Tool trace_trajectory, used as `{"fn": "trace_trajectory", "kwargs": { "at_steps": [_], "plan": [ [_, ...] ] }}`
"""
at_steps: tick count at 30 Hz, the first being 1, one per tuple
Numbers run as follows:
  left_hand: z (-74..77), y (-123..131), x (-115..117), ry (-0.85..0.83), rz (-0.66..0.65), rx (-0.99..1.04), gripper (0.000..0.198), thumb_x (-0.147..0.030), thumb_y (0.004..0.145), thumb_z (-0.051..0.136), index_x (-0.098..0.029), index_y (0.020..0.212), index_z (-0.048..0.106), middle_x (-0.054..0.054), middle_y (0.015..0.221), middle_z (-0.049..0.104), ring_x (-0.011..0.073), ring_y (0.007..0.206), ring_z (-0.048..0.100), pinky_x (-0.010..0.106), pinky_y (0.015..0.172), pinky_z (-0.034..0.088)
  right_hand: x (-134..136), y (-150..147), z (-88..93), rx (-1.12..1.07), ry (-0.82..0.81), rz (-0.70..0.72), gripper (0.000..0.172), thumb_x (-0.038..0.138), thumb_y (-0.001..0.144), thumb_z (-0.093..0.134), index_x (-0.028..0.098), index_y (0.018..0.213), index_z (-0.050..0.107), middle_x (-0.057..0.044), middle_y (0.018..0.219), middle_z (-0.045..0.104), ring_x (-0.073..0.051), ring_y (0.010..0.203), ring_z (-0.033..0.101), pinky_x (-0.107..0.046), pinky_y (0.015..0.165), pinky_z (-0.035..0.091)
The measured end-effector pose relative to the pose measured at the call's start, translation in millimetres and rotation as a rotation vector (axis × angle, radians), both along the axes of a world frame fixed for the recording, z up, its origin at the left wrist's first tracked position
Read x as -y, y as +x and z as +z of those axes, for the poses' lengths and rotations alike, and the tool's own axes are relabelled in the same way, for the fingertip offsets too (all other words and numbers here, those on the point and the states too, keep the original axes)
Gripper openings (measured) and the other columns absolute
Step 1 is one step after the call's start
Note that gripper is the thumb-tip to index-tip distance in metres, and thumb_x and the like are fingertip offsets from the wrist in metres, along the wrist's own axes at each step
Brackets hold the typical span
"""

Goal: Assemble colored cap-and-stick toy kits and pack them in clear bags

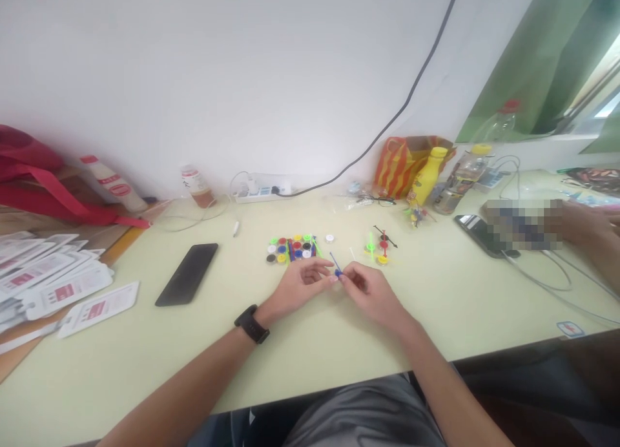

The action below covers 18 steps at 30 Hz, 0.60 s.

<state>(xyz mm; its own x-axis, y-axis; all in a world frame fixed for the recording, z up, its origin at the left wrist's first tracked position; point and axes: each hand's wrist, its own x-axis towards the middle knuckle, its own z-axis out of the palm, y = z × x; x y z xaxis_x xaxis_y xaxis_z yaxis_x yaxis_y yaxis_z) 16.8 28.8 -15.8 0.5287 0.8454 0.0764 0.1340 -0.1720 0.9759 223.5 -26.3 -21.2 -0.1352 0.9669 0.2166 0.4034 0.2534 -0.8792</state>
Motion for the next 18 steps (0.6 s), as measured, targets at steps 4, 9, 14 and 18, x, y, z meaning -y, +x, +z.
{"fn": "trace_trajectory", "kwargs": {
  "at_steps": [4,9,14,18],
  "plan": [
    [-4.2,1.1,0.9,0.183,0.058,-0.128,0.042,-0.043,0.097,0.067,-0.021,0.131,0.061,0.004,0.092,0.071,0.0164,0.074,0.065,0.030,0.069,0.054,-3.1,3.7,-6.7,0.232,0.047,-0.293,0.022,0.034,0.095,0.056,0.021,0.077,0.054,0.003,0.064,0.055,-0.014,0.059,0.048,-0.027,0.060,0.033],
    [-4.1,-5.6,-1.5,0.666,0.059,-0.409,0.032,-0.032,0.099,0.062,-0.025,0.130,0.064,0.007,0.122,0.069,0.0256,0.112,0.060,0.047,0.107,0.045,-6.4,9.0,-12.7,0.537,0.034,-0.533,0.022,0.030,0.093,0.059,0.021,0.074,0.053,0.002,0.063,0.058,-0.015,0.060,0.048,-0.027,0.059,0.025],
    [1.6,-11.4,-4.9,0.818,-0.061,-0.611,0.046,-0.041,0.100,0.062,-0.028,0.144,0.057,0.007,0.151,0.055,0.0317,0.121,0.050,0.053,0.110,0.041,-8.9,16.9,-15.2,0.622,0.003,-0.662,0.020,0.030,0.095,0.060,0.020,0.077,0.058,0.001,0.067,0.062,-0.015,0.062,0.050,-0.027,0.059,0.020],
    [3.8,-13.6,-7.7,0.792,-0.084,-0.629,0.040,-0.044,0.102,0.057,-0.025,0.137,0.061,0.007,0.139,0.064,0.0308,0.117,0.051,0.050,0.105,0.044,-9.0,24.1,-16.4,0.659,-0.038,-0.729,0.018,0.030,0.096,0.061,0.020,0.080,0.061,0.000,0.069,0.065,-0.015,0.063,0.051,-0.027,0.058,0.019]
  ]
}}
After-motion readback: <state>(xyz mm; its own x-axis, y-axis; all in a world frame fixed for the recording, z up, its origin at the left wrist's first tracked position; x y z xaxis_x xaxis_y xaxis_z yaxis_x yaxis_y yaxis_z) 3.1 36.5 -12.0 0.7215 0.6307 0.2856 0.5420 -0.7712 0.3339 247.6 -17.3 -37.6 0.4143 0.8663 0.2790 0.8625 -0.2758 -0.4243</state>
